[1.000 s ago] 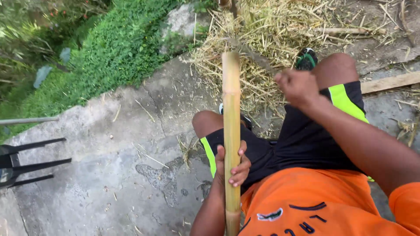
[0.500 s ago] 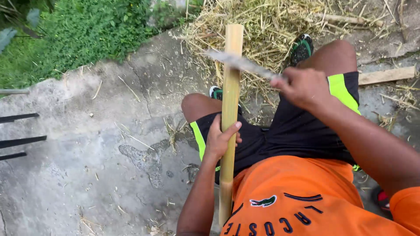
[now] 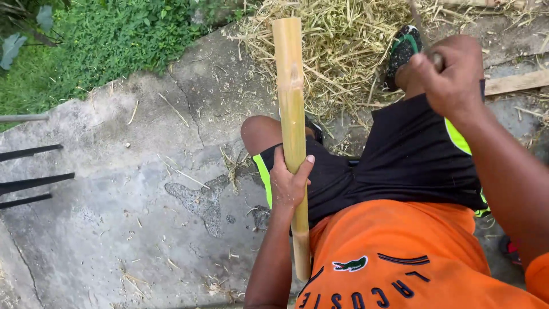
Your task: Stripping and smoothing a bamboo pole using a knife.
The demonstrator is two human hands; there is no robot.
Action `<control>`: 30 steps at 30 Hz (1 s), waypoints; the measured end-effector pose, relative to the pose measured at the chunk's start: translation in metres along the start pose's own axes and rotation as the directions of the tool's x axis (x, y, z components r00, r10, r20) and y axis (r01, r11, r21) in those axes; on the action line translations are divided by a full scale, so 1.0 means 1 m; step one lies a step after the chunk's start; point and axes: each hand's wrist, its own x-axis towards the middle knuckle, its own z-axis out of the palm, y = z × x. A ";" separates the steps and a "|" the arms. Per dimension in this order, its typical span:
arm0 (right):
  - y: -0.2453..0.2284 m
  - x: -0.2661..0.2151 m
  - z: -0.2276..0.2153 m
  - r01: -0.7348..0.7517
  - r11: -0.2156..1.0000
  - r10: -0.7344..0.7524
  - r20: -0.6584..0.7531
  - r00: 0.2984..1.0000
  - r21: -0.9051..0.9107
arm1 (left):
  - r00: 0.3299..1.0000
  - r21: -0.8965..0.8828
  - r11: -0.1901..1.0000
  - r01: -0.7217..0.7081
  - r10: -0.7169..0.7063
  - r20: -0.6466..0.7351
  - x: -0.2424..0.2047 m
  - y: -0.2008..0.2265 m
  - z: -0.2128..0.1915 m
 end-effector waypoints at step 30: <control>-0.137 -0.034 -0.008 0.496 0.811 -0.471 0.156 0.868 -0.312 | 0.961 -0.090 0.969 -0.232 0.243 0.136 -0.016 0.023 0.011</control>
